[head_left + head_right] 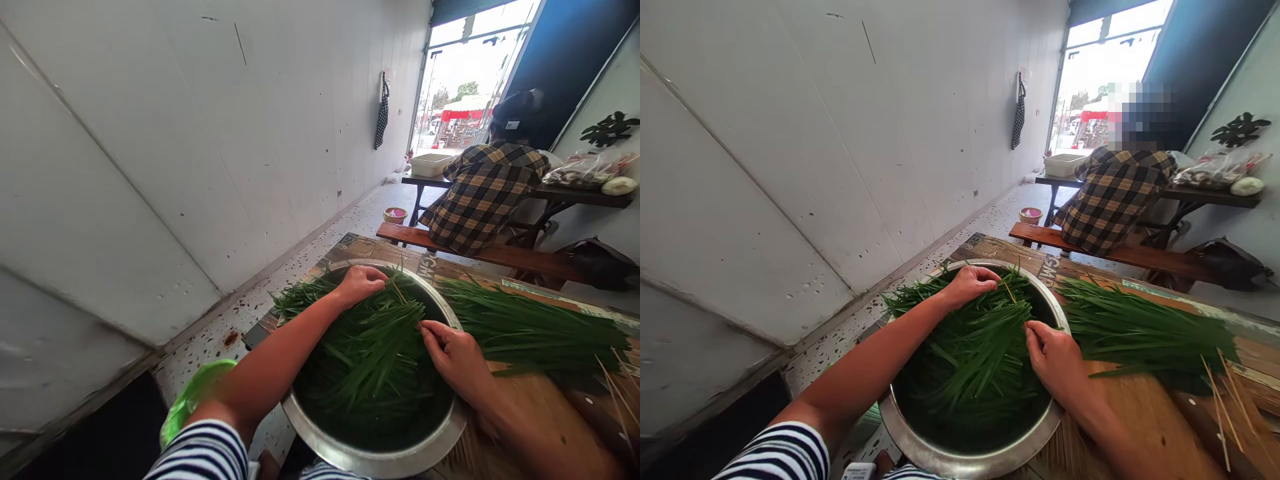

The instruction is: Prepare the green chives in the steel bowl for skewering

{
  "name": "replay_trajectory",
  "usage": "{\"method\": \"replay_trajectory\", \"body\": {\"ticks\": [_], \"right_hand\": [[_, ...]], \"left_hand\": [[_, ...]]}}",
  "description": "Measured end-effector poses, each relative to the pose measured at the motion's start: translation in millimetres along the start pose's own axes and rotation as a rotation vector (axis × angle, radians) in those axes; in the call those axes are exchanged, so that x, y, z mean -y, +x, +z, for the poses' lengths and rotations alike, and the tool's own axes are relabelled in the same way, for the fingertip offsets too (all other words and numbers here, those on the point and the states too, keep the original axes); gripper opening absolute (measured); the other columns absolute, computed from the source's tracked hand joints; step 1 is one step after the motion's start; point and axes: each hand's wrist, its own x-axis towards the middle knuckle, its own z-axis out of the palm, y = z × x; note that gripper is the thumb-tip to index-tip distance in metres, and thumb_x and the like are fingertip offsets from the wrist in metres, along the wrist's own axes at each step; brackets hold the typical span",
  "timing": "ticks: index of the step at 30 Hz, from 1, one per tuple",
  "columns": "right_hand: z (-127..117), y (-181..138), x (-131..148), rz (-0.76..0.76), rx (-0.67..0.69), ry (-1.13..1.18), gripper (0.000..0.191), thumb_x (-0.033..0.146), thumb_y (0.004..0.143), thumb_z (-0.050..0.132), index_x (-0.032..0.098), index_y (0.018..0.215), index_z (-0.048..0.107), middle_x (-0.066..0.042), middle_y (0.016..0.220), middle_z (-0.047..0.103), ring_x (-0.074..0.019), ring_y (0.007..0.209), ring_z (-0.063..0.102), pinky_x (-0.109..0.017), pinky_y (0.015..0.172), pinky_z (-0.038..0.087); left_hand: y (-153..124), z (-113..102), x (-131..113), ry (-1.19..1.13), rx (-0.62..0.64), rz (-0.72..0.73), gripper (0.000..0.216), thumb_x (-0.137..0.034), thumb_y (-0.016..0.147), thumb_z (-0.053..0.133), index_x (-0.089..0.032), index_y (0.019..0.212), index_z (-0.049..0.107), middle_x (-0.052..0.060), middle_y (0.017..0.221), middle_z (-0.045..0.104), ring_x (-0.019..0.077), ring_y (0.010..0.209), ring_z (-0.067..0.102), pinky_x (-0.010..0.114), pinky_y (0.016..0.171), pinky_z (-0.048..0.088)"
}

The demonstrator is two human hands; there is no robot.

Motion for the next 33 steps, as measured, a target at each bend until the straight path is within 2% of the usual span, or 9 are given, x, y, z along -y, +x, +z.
{"method": "replay_trajectory", "body": {"ticks": [9,16,18,21,23,24,27,29,33], "right_hand": [[0,1,1,-0.012,-0.019,-0.018,0.039,0.039,0.083,0.038,0.019,0.092,0.070,-0.004,0.073,0.072,-0.0157,0.057,0.063,-0.024,0.052,0.042],[0,0,0,-0.028,-0.023,-0.010,0.038,0.039,0.085,0.039,0.019,0.092,0.070,-0.004,0.071,0.072,-0.0154,0.055,0.062,-0.024,0.051,0.042],[0,0,0,-0.027,-0.029,-0.012,0.038,0.039,0.085,0.039,0.019,0.092,0.070,-0.004,0.069,0.071,-0.0150,0.052,0.060,-0.025,0.050,0.041],[0,0,1,-0.028,-0.037,-0.004,0.037,0.039,0.085,0.038,0.020,0.091,0.070,-0.003,0.067,0.070,-0.0141,0.049,0.058,-0.025,0.050,0.041],[0,0,1,-0.025,-0.032,0.004,0.037,0.039,0.085,0.038,0.020,0.091,0.069,-0.003,0.069,0.071,-0.0141,0.050,0.059,-0.025,0.051,0.042],[0,0,1,-0.023,-0.029,0.004,0.037,0.039,0.085,0.038,0.020,0.091,0.069,-0.003,0.070,0.071,-0.0143,0.051,0.059,-0.025,0.051,0.042],[0,0,1,-0.018,-0.024,-0.010,0.038,0.040,0.085,0.038,0.019,0.091,0.069,-0.003,0.070,0.071,-0.0145,0.052,0.059,-0.025,0.052,0.041],[0,0,1,-0.020,-0.027,-0.017,0.038,0.040,0.085,0.038,0.019,0.091,0.069,-0.003,0.068,0.070,-0.0142,0.051,0.058,-0.025,0.051,0.041],[-1,0,1,-0.022,-0.040,-0.034,0.038,0.041,0.084,0.038,0.019,0.089,0.069,-0.002,0.063,0.069,-0.0141,0.047,0.057,-0.025,0.048,0.039]], "left_hand": [[-1,-1,2,0.117,0.011,0.085,0.032,-0.026,0.068,0.057,-0.009,0.090,0.073,0.003,0.067,0.066,0.0076,0.054,0.047,0.020,0.052,0.036],[-1,0,4,0.153,0.012,0.158,0.029,-0.024,0.072,0.057,-0.011,0.093,0.072,0.005,0.078,0.069,0.0109,0.065,0.056,0.021,0.063,0.044],[-6,-1,-3,0.199,0.088,0.225,0.027,-0.023,0.073,0.056,-0.014,0.092,0.073,0.005,0.083,0.070,0.0121,0.071,0.059,0.021,0.068,0.045],[-14,-4,-17,0.262,0.334,0.382,0.026,-0.018,0.072,0.056,-0.017,0.091,0.074,0.004,0.088,0.070,0.0129,0.080,0.060,0.020,0.075,0.045],[-16,-8,-23,0.292,0.389,0.438,0.029,-0.011,0.070,0.053,-0.018,0.088,0.074,0.003,0.089,0.070,0.0128,0.081,0.061,0.020,0.077,0.045],[-15,-10,-24,0.317,0.335,0.423,0.030,-0.009,0.069,0.051,-0.018,0.085,0.074,0.002,0.088,0.070,0.0128,0.080,0.061,0.020,0.076,0.045],[-9,-14,-17,0.418,-0.033,0.264,0.032,-0.007,0.069,0.045,-0.017,0.076,0.074,0.003,0.081,0.069,0.0140,0.076,0.060,0.022,0.073,0.045],[-3,-15,-9,0.461,-0.205,0.188,0.031,-0.010,0.072,0.044,-0.016,0.078,0.074,0.005,0.081,0.069,0.0150,0.076,0.059,0.024,0.073,0.044],[4,-9,5,0.507,-0.144,0.142,0.024,-0.027,0.075,0.055,-0.019,0.088,0.072,0.004,0.085,0.068,0.0162,0.079,0.059,0.027,0.077,0.044]]}}
